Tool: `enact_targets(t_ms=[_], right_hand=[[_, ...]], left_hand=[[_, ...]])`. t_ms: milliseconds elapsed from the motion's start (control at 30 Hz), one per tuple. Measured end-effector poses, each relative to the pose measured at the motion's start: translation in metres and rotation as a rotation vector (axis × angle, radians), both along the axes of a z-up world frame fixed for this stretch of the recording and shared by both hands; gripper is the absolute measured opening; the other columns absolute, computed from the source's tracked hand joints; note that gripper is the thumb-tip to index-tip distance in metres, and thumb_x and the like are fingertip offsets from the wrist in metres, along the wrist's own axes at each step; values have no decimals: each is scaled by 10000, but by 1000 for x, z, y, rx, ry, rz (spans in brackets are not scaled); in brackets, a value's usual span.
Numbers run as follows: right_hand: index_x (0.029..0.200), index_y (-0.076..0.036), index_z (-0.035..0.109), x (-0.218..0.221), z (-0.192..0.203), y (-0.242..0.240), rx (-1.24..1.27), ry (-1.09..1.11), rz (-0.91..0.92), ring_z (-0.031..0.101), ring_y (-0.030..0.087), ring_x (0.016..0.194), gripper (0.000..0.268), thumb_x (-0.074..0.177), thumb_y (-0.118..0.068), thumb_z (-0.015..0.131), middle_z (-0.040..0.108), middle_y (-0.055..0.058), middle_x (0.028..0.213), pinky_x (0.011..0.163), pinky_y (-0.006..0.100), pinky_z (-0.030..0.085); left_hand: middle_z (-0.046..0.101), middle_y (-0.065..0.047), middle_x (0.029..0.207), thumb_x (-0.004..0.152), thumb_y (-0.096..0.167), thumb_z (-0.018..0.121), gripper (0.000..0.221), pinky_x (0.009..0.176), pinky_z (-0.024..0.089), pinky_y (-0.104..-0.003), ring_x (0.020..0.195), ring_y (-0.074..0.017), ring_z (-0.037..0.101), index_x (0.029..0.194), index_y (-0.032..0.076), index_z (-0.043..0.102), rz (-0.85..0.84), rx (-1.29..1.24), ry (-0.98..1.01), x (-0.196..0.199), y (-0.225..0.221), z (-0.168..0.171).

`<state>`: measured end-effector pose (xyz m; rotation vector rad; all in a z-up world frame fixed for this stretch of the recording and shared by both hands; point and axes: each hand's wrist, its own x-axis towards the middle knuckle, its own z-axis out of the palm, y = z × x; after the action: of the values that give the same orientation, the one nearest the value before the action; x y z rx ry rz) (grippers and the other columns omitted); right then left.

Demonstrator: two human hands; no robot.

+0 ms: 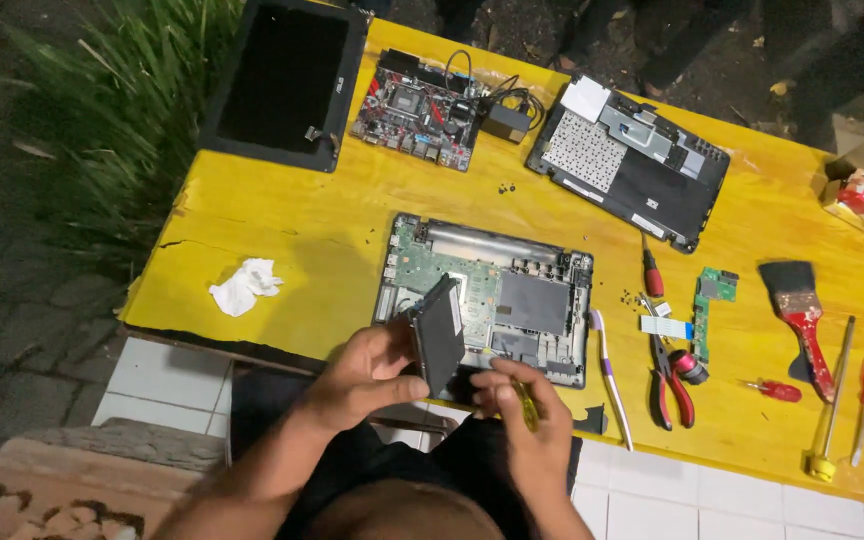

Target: Installing a 2.5-inch SATA hard drive into a laptop's internal bay.

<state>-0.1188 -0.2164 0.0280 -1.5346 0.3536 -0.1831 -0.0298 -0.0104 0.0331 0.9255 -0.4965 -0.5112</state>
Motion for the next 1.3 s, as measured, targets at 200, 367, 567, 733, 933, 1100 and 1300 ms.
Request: enact_targets(t_ms=[200, 367, 567, 733, 933, 1100, 1300], right_hand=[[1213, 69, 656, 18, -7, 19, 515, 21, 46, 604, 228, 697, 397, 922, -196, 707, 640, 147, 837, 610, 321, 523], [1172, 61, 678, 20, 1, 32, 606, 143, -20, 631, 284, 795, 406, 857, -184, 749, 721, 202, 948, 724, 401, 500], [1174, 100, 671, 17, -3, 27, 747, 149, 8, 659, 289, 845, 377, 896, -151, 717, 706, 213, 976, 746, 360, 539], [1128, 83, 681, 10, -5, 26, 766, 172, 43, 544, 191, 714, 323, 914, -159, 707, 630, 125, 890, 572, 288, 416], [1036, 118, 655, 8, -4, 30, 838, 274, 75, 556, 177, 496, 280, 899, -114, 732, 610, 140, 771, 469, 246, 503], [1097, 101, 636, 7, -4, 25, 799, 347, 167, 637, 215, 558, 317, 937, -166, 694, 706, 259, 789, 530, 288, 552], [1113, 103, 611, 4, -13, 19, 773, 263, 244, 649, 252, 656, 350, 994, -225, 599, 738, 288, 891, 586, 329, 543]], left_hand=[[608, -75, 1193, 864, 222, 740, 516, 973, 528, -293, 1146, -203, 614, 1318, 3, 632, 191, 325, -183, -9, -17, 31], [622, -111, 1261, 854, 211, 763, 652, 1067, 494, -314, 1219, -225, 612, 1415, -40, 546, 248, 330, -180, -15, -19, 20], [646, -118, 1369, 825, 187, 784, 717, 1121, 446, -320, 1295, -215, 597, 1458, 6, 498, 239, 355, -92, -18, -23, 9], [666, -134, 1283, 854, 234, 799, 693, 1092, 503, -322, 1219, -230, 649, 1416, -14, 479, 169, 252, -73, -11, -12, 12], [759, -151, 1172, 719, 283, 922, 661, 995, 577, -334, 1112, -243, 729, 1252, 74, 593, 160, 203, 101, -7, -1, -5], [700, -74, 969, 756, 159, 907, 482, 830, 652, -407, 993, -290, 765, 1092, 73, 573, 224, 24, 125, -10, -4, -30], [785, -97, 1029, 796, 63, 846, 314, 939, 599, -380, 982, -245, 749, 1043, 85, 654, 325, 223, 119, -7, -3, -37]])
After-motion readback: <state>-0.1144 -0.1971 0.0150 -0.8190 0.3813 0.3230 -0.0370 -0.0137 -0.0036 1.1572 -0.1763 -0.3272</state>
